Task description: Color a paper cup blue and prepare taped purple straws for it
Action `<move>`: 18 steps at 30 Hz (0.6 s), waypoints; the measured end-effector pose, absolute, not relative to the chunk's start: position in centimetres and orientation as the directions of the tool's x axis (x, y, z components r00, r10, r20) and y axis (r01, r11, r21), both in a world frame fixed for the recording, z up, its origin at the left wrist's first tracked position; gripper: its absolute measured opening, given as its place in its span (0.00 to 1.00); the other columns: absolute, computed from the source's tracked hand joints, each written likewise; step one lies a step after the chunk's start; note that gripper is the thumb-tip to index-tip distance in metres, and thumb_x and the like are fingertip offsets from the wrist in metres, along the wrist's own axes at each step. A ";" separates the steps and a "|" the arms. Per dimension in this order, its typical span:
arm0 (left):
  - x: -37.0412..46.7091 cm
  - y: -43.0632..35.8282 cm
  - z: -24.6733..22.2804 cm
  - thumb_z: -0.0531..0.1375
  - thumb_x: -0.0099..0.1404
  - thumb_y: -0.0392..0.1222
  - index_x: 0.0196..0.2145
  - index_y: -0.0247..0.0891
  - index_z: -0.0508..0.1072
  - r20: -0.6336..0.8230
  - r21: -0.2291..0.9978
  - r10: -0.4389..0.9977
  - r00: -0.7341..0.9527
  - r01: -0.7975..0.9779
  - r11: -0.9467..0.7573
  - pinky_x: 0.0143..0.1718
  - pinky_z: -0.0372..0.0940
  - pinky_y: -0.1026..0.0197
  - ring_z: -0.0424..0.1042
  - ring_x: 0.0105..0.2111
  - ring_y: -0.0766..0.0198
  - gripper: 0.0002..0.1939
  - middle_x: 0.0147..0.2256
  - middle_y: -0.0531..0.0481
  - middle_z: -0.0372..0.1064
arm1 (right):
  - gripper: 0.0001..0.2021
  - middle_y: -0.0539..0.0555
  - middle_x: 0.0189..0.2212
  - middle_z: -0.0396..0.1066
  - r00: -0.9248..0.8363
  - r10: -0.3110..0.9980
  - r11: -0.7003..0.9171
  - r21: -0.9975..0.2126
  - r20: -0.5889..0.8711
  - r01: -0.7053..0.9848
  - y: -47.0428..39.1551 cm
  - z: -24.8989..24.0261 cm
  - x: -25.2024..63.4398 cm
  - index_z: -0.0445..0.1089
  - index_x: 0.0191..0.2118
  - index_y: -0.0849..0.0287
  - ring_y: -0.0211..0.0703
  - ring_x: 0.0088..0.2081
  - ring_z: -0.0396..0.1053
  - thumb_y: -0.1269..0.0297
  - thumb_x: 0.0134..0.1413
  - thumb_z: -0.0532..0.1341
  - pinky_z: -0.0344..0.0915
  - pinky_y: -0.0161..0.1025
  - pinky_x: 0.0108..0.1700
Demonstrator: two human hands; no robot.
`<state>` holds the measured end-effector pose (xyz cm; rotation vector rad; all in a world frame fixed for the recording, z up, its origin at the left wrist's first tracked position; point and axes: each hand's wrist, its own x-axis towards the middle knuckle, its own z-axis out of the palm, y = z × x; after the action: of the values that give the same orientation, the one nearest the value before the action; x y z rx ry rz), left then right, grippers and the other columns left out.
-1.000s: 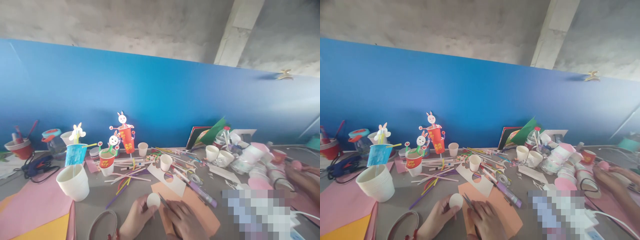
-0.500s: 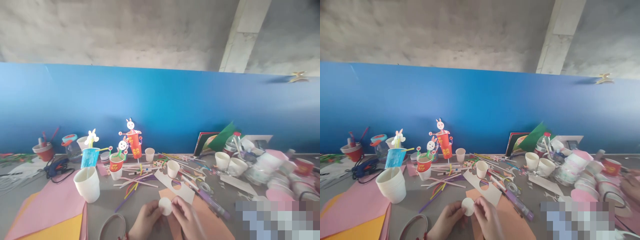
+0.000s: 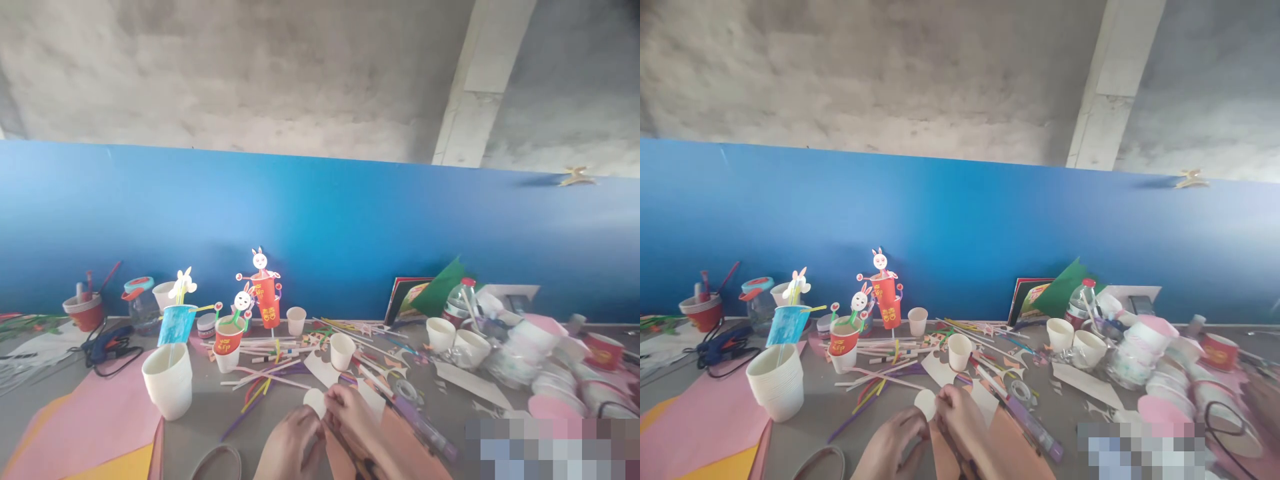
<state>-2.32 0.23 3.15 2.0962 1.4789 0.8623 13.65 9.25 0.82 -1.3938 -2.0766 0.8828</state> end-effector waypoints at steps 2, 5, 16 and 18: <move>-2.8 0.5 2.8 0.53 0.59 0.32 0.41 0.38 0.76 0.284 0.556 0.923 0.258 0.740 -0.378 0.48 0.66 0.54 0.73 0.47 0.51 0.15 0.46 0.41 0.75 | 0.11 0.51 0.23 0.77 -0.352 0.935 0.278 -0.676 0.029 0.683 9.6 1.3 12.7 0.72 0.27 0.56 0.43 0.28 0.75 0.71 0.55 0.54 0.60 0.32 0.28; -3.5 1.2 2.0 0.58 0.59 0.37 0.55 0.36 0.71 0.108 0.479 0.951 0.289 0.824 -0.304 0.59 0.60 0.46 0.65 0.59 0.45 0.25 0.59 0.38 0.68 | 0.12 0.56 0.30 0.80 -0.326 0.943 0.303 -0.565 0.063 0.767 10.0 2.2 12.5 0.76 0.29 0.56 0.49 0.37 0.76 0.71 0.56 0.56 0.60 0.36 0.34; -2.6 2.5 1.4 0.57 0.65 0.52 0.61 0.35 0.66 0.026 0.460 0.955 0.297 0.844 -0.275 0.67 0.48 0.43 0.57 0.65 0.46 0.30 0.65 0.37 0.60 | 0.13 0.52 0.26 0.78 -0.419 0.902 0.419 -0.460 0.108 0.783 5.9 5.3 15.8 0.73 0.27 0.52 0.48 0.31 0.76 0.66 0.60 0.55 0.60 0.36 0.30; -2.3 2.6 1.3 0.57 0.66 0.52 0.62 0.35 0.65 0.038 0.466 0.954 0.298 0.839 -0.281 0.67 0.48 0.43 0.56 0.66 0.47 0.30 0.65 0.37 0.59 | 0.11 0.52 0.30 0.79 -0.425 0.894 0.440 -0.465 0.143 0.769 4.7 6.4 16.3 0.74 0.33 0.46 0.48 0.29 0.76 0.64 0.61 0.55 0.60 0.37 0.28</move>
<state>-2.32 2.63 1.32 2.2137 1.6113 0.4431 16.25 4.70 6.39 -1.4135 -2.3281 0.4690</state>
